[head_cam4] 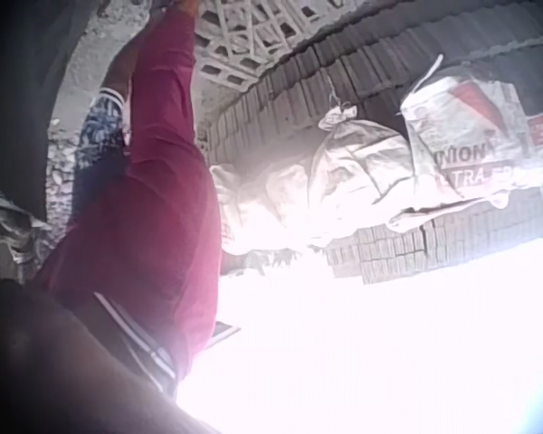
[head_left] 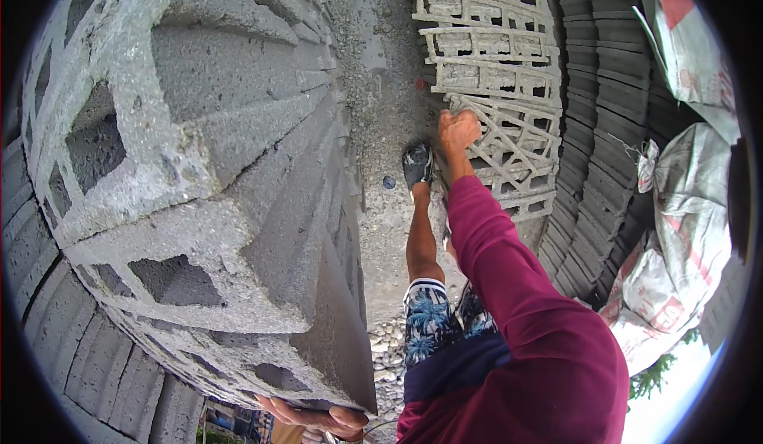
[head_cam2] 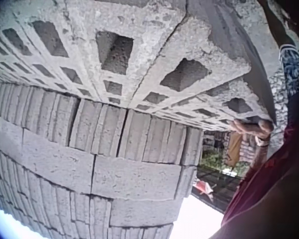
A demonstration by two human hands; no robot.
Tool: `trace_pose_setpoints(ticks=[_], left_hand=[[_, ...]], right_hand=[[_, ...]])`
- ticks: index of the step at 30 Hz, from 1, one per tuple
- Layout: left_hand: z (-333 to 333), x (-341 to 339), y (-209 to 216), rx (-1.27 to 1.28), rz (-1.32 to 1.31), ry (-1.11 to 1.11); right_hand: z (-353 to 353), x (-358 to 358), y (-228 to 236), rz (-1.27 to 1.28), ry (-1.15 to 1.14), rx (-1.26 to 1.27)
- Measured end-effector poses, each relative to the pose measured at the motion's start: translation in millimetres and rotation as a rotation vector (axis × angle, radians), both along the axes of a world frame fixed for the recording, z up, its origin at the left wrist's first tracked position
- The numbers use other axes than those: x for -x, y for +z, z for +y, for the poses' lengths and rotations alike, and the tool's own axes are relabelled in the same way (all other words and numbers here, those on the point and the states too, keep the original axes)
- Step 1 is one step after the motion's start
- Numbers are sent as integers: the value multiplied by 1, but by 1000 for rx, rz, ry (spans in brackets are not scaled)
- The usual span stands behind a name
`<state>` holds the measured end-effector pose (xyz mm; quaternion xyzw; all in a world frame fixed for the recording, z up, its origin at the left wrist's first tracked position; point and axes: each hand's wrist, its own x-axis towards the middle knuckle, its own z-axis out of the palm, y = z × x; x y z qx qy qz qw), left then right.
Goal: The person stacks concrete blocks and uses a trowel to apply mortar between layers.
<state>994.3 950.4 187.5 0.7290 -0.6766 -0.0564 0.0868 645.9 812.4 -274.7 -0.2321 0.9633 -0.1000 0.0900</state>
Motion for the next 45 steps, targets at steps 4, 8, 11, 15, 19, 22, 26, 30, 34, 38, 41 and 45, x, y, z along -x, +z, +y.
trace_pose_setpoints(ticks=[4, 8, 11, 15, 19, 22, 26, 30, 34, 38, 41, 45], left_hand=[[-2, -1, 0, -6, -15, -9], [-8, 9, -3, 20, 9, 8], [-10, 12, -1, 11, -5, 10], [-2, 3, 6, -48, -74, 2], [-6, 10, 5, -12, -76, -64], [-5, 15, 9, -11, -136, -77], [-4, 28, 17, -4, -235, -45], [-1, 26, 23, 103, -161, -28], [-3, 82, 56, 312, 172, -43], [-9, 222, 23, -150, 951, -354], [-17, 316, -43, -648, 1186, -331], [-41, 366, -102, -740, 1523, -41]], right_hand=[[-45, 26, 16, -48, -111, 68], [-88, 26, 13, -171, -121, 90], [-107, 17, 3, -109, -152, 16], [-109, 16, -3, -151, -217, -74], [-103, 25, 4, -146, -205, -11], [-80, 29, 28, -287, -145, 19], [-25, 35, 88, -358, -145, 224], [50, 85, 173, -600, -221, 411], [121, 165, 266, -923, -267, 635], [164, 212, 356, -940, -148, 689], [155, 203, 384, -1017, 38, 504], [116, 154, 429, -927, 257, 315]])
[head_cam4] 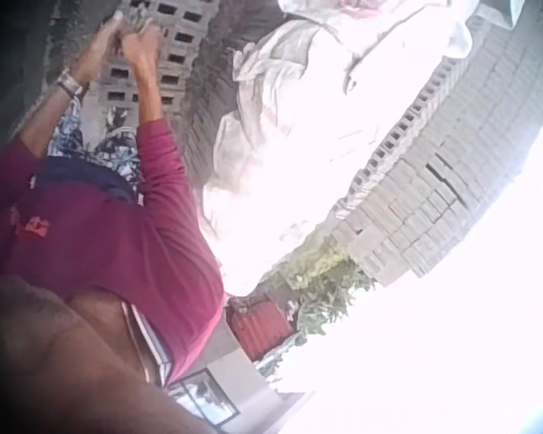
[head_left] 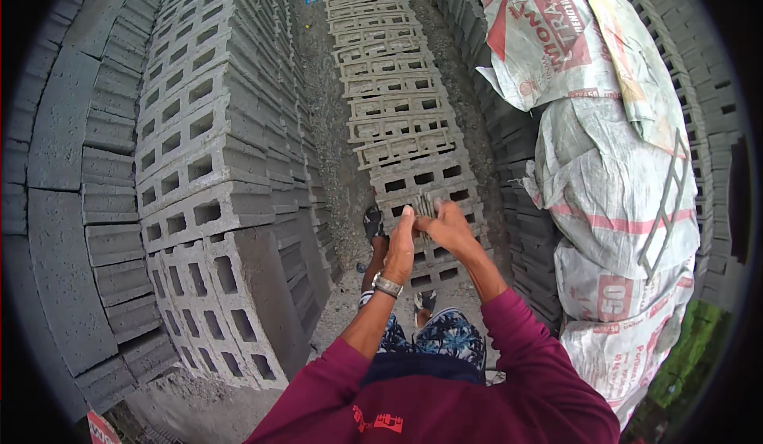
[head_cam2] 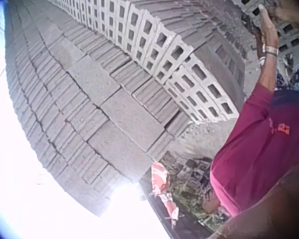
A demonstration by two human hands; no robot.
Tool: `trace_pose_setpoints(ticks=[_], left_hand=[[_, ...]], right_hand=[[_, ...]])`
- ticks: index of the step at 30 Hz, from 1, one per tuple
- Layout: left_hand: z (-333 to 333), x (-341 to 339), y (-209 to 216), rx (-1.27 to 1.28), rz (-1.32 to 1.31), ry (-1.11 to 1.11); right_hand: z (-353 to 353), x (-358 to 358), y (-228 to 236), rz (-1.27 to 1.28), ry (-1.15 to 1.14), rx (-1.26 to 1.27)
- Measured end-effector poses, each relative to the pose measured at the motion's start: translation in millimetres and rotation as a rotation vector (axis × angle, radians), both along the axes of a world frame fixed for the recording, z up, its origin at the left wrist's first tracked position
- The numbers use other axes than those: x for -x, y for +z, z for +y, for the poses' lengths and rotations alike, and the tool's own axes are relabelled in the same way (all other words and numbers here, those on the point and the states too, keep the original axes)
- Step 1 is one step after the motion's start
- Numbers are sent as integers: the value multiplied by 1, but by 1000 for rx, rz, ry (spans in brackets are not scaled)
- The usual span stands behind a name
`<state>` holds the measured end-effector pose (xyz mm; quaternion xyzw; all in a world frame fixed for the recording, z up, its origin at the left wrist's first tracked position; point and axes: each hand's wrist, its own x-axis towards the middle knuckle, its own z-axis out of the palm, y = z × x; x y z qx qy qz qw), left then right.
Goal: The person stacks concrete blocks and uses a trowel to apply mortar between layers.
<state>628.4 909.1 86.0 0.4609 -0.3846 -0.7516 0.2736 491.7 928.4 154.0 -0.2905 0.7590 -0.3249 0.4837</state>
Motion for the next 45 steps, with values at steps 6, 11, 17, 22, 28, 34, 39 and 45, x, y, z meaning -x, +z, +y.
trace_pose_setpoints(ticks=[6, 11, 17, 22, 28, 34, 39, 45], left_hand=[[-64, -23, 32, -622, 444, 348], [-118, -87, -2, -589, 448, 507], [-134, -120, -74, -450, 155, 322], [-145, -127, -96, -520, 51, 375], [-136, -157, -105, -630, -49, 336], [-144, -133, -103, -700, -1, 346], [-154, -144, -111, -665, -30, 422], [-169, -140, -110, -590, -68, 409]], right_hand=[[-58, -48, -12, 276, 440, 46], [-115, -85, -31, 167, 330, 394], [-223, -47, -226, 209, 21, -62], [-271, -46, -369, 674, 259, -196], [-305, -67, -393, 716, 324, -192], [-371, -45, -401, 757, 63, -238], [-387, -45, -407, 637, 49, -273], [-436, -7, -405, 680, -150, -210]])
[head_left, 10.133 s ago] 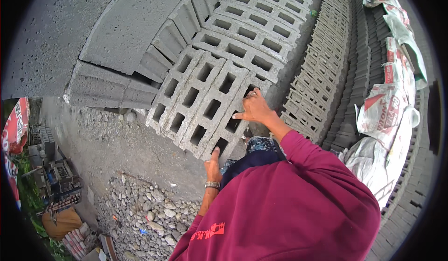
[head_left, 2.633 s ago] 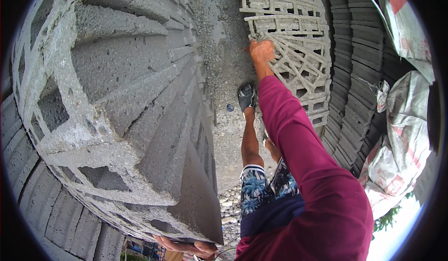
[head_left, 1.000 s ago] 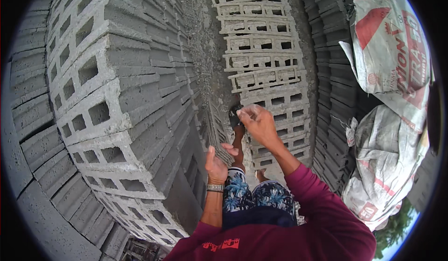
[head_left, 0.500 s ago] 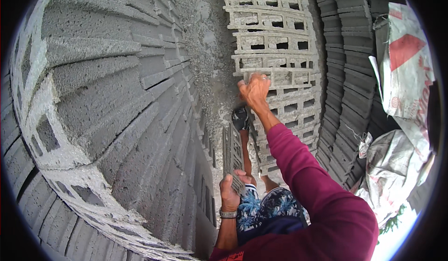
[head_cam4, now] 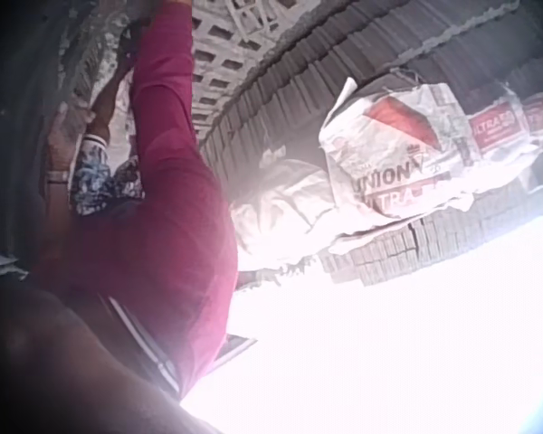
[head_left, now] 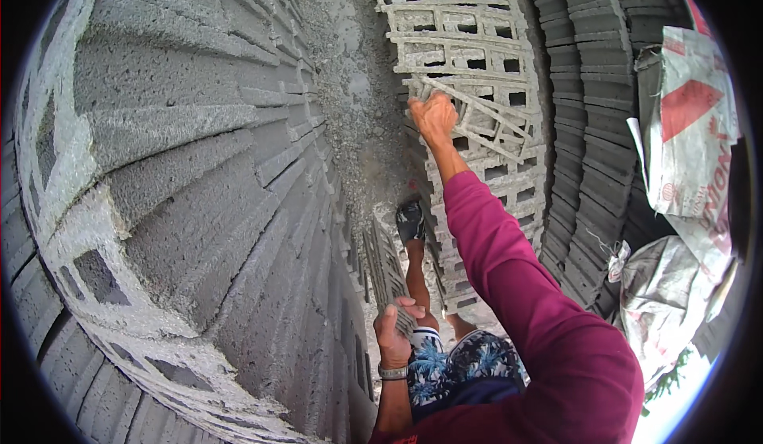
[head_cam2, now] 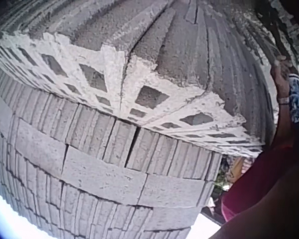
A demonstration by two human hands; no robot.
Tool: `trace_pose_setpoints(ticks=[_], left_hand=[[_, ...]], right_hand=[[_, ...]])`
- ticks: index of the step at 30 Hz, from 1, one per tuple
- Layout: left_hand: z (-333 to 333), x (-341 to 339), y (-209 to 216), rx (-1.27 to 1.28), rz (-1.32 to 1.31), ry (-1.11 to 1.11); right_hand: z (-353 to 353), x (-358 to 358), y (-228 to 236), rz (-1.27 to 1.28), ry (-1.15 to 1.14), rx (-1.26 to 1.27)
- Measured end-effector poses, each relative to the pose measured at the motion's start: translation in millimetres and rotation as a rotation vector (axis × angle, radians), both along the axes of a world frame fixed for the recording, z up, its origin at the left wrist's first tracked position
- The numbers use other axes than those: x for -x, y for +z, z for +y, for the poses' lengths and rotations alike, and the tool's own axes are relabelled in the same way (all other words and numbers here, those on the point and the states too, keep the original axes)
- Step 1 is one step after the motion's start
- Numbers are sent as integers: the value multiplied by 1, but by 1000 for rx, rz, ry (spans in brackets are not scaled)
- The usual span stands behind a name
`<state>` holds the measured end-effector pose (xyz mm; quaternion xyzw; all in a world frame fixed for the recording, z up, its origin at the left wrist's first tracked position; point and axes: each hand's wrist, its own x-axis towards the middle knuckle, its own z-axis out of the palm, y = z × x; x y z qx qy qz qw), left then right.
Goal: The person stacks concrete blocks and uses a trowel to apply mortar between layers.
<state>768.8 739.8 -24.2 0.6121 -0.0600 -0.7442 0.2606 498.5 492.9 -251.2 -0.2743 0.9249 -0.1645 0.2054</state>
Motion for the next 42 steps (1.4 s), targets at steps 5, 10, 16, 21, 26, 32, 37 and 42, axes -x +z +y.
trace_pose_setpoints(ticks=[5, 10, 16, 21, 26, 32, 37, 42], left_hand=[[-6, -3, -11, -4, -30, 36], [-2, -14, -15, -17, -3, 102], [2, 5, -20, -69, 14, 60], [6, 2, -34, -136, 0, 122], [10, -1, -35, -129, 9, 133], [9, 0, -40, -98, -37, 110], [8, -9, -48, -80, -71, 110], [16, -13, -56, -100, -59, 131]], right_hand=[[-14, -3, -20, 88, 65, -75], [-30, -1, 3, 66, 42, 80], [-98, 31, -9, 73, -100, 171], [-118, 9, -25, 212, -95, 73], [-134, 30, -9, 24, -150, 66], [-182, 40, 1, -19, -166, 111], [-189, 22, -21, 65, -176, 115], [-185, 37, -28, -69, -178, 64]])
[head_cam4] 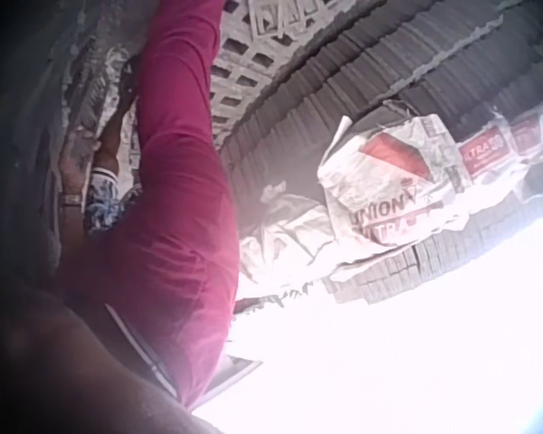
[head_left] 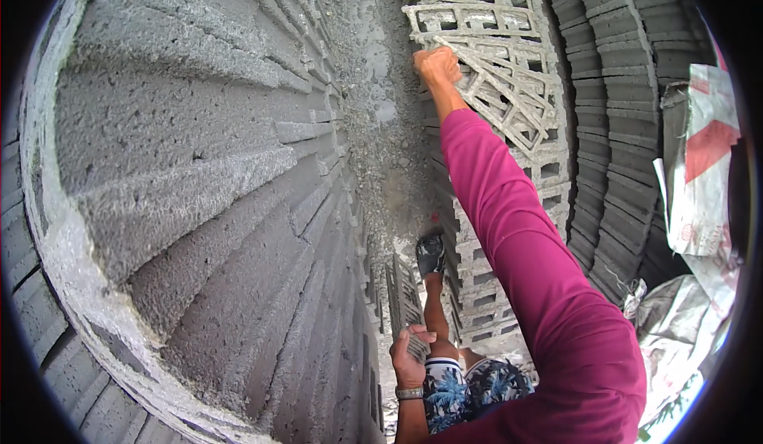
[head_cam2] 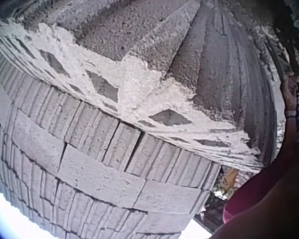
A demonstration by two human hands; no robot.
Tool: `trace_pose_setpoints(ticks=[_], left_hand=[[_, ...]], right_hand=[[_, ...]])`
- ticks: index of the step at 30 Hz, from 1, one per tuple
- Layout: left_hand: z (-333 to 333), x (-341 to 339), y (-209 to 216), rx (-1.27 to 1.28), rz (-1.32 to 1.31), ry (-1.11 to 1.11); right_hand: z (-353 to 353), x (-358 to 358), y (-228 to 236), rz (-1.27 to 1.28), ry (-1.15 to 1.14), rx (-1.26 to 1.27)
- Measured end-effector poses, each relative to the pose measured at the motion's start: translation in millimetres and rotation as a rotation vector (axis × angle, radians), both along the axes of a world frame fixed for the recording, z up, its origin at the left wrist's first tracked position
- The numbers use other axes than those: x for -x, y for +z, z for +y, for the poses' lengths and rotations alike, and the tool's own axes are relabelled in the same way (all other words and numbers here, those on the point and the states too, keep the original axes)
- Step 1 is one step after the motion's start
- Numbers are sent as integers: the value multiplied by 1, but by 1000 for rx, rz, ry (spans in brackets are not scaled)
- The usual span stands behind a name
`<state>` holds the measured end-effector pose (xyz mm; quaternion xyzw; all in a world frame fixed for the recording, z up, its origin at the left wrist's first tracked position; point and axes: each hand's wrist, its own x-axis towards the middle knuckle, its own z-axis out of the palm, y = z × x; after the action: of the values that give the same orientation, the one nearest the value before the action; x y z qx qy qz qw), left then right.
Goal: The person stacks concrete blocks and uses a trowel to apply mortar between layers.
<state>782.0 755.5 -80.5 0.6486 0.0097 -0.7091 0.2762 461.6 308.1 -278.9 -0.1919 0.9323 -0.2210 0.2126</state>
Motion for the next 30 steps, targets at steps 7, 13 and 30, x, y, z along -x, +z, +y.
trace_pose_setpoints(ticks=[7, 13, 30], left_hand=[[6, -6, 3, -38, 13, 15], [15, -15, 3, -46, 5, -40], [45, -14, 42, 72, -22, -63]], right_hand=[[35, -20, 2, -43, 64, -39], [18, -25, 14, -114, -50, -50], [210, 31, 198, -675, 25, 365]])
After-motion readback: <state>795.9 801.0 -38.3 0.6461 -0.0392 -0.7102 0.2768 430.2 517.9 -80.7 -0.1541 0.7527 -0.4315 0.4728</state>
